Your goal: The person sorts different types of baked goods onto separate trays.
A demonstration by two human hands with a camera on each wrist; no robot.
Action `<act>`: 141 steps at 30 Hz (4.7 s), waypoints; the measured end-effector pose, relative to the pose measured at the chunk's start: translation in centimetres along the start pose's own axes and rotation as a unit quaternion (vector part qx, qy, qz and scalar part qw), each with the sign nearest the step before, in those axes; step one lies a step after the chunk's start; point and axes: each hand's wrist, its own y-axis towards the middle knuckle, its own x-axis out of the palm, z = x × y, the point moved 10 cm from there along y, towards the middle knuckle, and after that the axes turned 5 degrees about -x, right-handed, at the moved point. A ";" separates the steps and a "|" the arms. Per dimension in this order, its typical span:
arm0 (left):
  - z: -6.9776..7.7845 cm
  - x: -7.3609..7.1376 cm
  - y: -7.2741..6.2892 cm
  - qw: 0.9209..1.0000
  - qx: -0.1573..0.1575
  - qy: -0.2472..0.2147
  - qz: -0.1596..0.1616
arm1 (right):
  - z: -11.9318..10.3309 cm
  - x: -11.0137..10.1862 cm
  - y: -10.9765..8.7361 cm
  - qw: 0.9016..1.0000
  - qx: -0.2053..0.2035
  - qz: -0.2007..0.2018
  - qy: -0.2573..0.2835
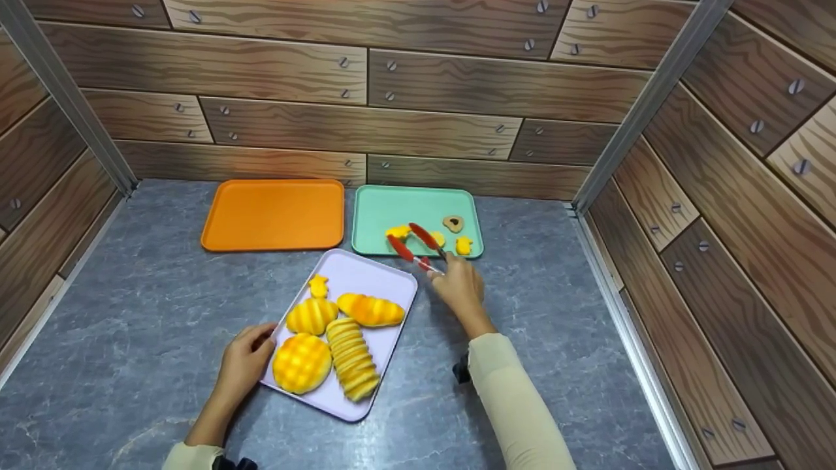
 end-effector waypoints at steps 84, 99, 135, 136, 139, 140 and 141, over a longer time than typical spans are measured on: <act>0.1 -0.1 0.2 1.000 0.009 0.006 -0.007 | -9.9 3.3 -3.2 0.984 -0.137 -0.105 -0.041; 0.1 0.0 0.1 1.000 0.004 0.000 -0.006 | -10.8 4.4 -3.2 0.982 -0.138 -0.116 -0.052; -0.3 0.0 0.2 1.000 0.002 0.003 -0.007 | -6.8 3.3 -3.0 0.990 -0.080 -0.079 0.091; -0.3 0.0 0.2 1.000 0.003 0.004 -0.006 | -6.5 3.2 -2.9 0.990 -0.075 -0.075 0.095; -0.2 0.0 0.1 1.000 0.006 0.005 -0.003 | -5.6 2.8 -2.5 0.991 -0.059 -0.060 0.101; -0.1 -0.1 0.1 1.000 0.009 0.006 -0.002 | -5.2 2.7 -2.4 0.992 -0.054 -0.055 0.098; -0.1 -0.1 0.1 1.000 0.010 0.006 -0.002 | -4.9 2.5 -2.2 0.993 -0.048 -0.048 0.095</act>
